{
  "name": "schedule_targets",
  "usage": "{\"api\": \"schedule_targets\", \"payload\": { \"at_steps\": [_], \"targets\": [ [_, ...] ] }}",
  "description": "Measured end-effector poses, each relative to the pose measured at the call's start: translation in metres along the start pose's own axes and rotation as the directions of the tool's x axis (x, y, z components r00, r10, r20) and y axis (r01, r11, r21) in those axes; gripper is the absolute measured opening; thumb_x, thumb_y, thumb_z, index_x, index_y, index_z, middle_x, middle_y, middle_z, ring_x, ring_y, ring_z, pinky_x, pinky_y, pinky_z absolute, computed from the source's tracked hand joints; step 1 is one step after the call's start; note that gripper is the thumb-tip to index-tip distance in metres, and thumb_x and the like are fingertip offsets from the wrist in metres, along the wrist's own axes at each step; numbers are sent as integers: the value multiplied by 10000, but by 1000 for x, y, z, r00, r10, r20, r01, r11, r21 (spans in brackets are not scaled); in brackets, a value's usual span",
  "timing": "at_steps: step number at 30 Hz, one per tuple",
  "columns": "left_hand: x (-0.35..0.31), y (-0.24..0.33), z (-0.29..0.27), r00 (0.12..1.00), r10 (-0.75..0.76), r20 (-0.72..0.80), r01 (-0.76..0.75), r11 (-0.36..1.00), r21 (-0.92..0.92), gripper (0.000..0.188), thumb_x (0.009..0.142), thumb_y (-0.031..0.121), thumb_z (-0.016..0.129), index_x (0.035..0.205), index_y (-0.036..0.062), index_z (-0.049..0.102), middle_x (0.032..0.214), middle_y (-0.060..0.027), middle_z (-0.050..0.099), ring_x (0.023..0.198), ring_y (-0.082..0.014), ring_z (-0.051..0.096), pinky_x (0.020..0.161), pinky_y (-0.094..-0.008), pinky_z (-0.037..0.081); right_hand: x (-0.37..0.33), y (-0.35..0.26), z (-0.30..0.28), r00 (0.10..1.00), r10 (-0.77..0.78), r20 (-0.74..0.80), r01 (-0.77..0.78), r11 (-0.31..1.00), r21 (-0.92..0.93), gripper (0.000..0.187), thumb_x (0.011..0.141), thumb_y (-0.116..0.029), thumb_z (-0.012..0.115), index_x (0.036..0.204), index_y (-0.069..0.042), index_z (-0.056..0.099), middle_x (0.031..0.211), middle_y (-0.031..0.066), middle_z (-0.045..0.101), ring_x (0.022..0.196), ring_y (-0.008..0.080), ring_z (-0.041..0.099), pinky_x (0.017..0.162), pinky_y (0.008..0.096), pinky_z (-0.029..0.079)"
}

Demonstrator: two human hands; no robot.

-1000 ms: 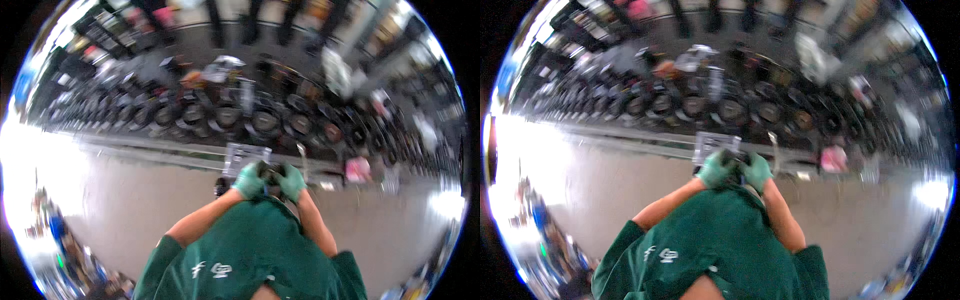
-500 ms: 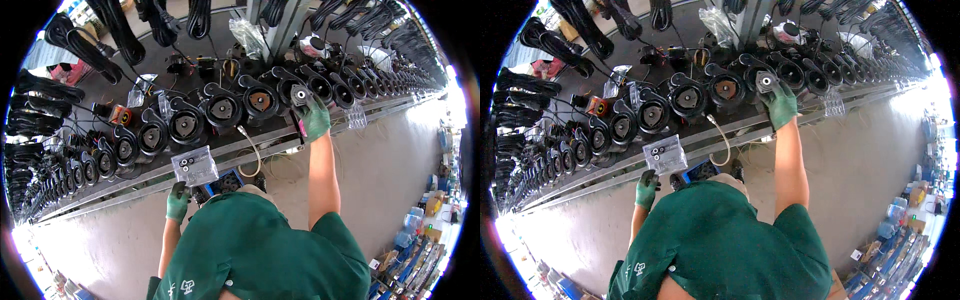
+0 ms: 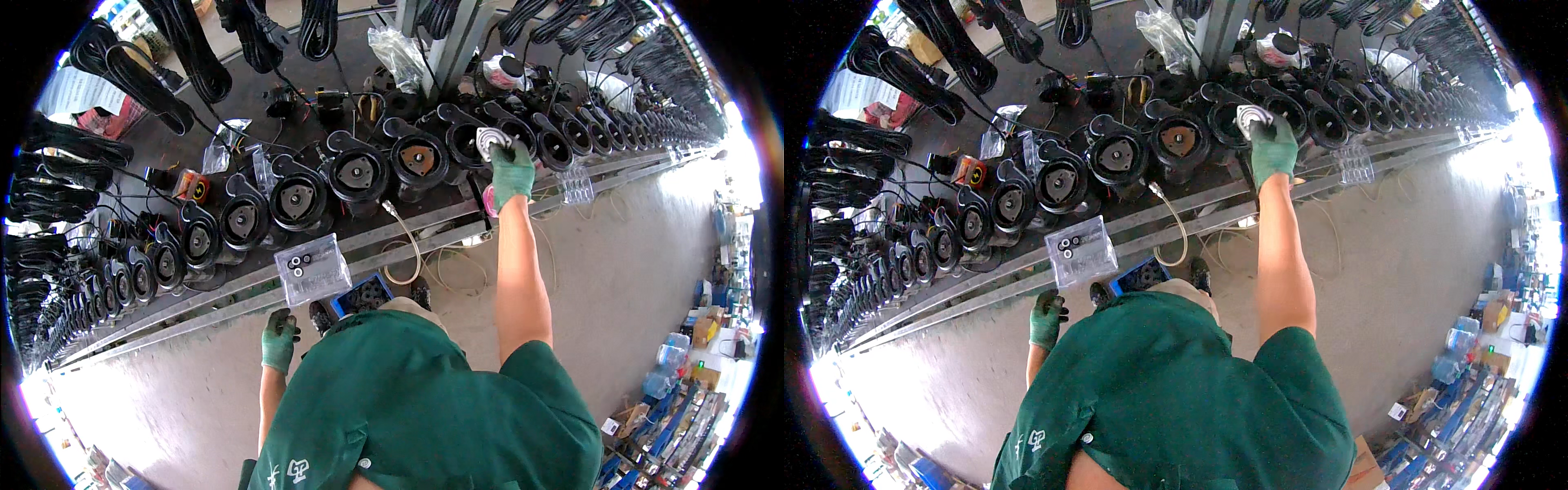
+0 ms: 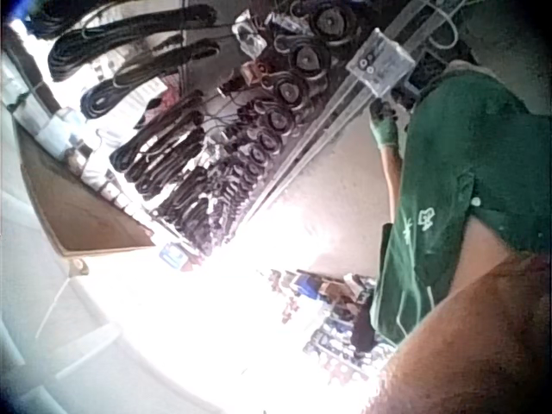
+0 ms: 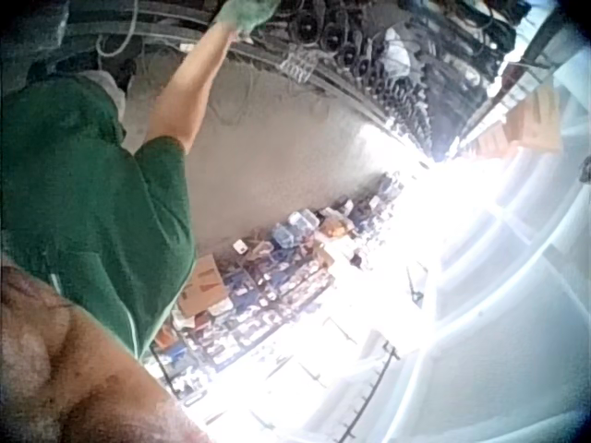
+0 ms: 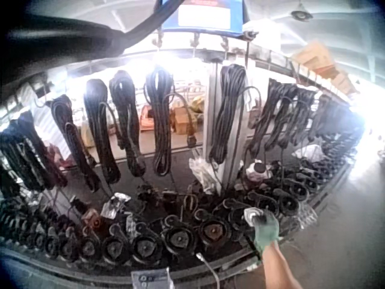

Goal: The person assembles small mechanical components by hand. They pick up circular metal parts from a blue bin and place them into larger black housings arranged on a workbench. The person also handles small washers and other hardware from a clear plastic container.

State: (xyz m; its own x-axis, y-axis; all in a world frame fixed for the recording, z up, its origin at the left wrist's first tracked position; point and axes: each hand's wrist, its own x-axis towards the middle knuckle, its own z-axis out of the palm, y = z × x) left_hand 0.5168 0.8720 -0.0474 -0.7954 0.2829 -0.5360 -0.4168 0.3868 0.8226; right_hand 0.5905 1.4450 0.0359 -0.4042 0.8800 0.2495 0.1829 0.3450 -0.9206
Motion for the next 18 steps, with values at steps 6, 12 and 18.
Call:
{"api": "schedule_targets", "payload": {
  "at_steps": [6,12,18],
  "targets": [
    [4,-22,-4,1000,-16,-20,15,999,-41,356,966,214,658,1261,28,589,1010,-88,672,743,-148,634,624,-303,526,27,-1,29,909,-389,152,401,708,-582,281,903,-251,684,1136,-95,699,1102,182,700,1026,348,673,898,410,534],
    [7,-19,-9,999,-10,-33,11,1000,18,344,963,176,648,1275,40,595,1027,-75,669,793,-162,650,661,-308,536,15,19,35,778,-503,376,609,461,-645,248,920,-221,606,1147,-192,701,1098,114,702,995,340,663,859,452,535],
    [34,-24,-8,997,25,-66,-23,999,30,321,984,165,628,1287,63,595,1056,-57,656,801,-165,659,651,-315,551,2,17,25,726,-531,437,683,488,-543,291,942,-288,638,1208,-182,694,1225,98,682,1082,327,655,976,418,512]
  ]
}}
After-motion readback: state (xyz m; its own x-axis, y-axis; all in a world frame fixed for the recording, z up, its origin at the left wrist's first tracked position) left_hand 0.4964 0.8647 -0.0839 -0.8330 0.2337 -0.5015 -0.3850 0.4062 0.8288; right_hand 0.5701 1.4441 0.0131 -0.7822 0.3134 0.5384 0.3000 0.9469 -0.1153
